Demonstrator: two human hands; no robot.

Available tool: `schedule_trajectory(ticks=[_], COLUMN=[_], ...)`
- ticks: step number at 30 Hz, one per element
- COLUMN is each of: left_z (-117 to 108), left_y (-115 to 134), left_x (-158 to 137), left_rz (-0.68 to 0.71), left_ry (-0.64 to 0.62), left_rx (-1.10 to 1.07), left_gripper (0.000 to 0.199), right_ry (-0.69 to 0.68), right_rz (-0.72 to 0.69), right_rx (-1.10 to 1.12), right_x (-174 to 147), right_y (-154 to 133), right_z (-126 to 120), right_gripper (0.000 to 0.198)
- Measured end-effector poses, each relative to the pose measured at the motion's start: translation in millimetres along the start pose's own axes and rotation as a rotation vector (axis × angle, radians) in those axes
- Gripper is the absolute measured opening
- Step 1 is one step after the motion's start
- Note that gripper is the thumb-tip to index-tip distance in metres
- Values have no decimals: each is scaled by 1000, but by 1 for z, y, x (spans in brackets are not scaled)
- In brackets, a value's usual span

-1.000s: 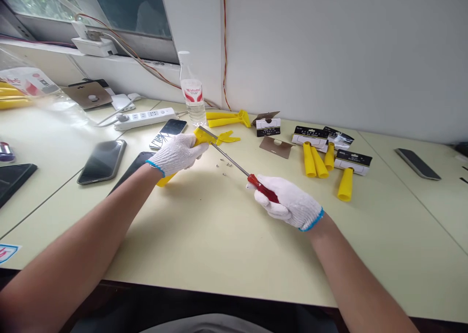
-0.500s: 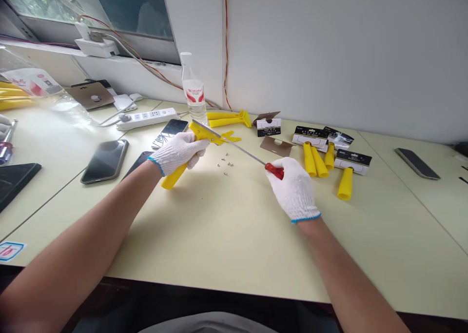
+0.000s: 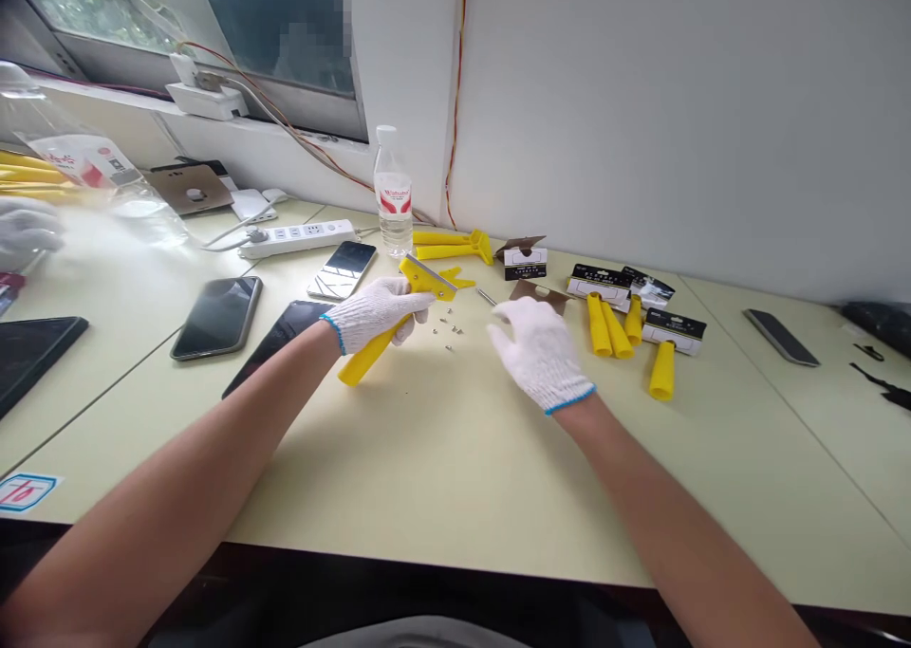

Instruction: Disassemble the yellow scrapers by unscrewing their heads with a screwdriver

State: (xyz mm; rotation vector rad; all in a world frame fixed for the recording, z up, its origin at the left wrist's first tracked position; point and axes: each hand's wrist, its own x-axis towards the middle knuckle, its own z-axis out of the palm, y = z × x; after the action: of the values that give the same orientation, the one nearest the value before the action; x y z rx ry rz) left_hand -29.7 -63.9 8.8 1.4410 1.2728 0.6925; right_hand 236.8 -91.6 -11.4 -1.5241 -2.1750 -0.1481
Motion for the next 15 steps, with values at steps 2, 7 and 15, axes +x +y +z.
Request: schedule_trajectory(ticks=[2, 7, 15], left_z=[0, 2, 8], left_y=[-5, -11, 2], left_x=[2, 3, -8], left_rz=[19, 52, 17], left_ry=[-23, -105, 19], left_rx=[12, 10, 21], left_gripper=[26, 19, 11], right_ry=[-34, -69, -140], right_rz=[-50, -84, -77], right_rx=[43, 90, 41], right_x=[18, 45, 49], right_y=[-20, -45, -48], right_z=[6, 23, 37], right_gripper=[24, 24, 33])
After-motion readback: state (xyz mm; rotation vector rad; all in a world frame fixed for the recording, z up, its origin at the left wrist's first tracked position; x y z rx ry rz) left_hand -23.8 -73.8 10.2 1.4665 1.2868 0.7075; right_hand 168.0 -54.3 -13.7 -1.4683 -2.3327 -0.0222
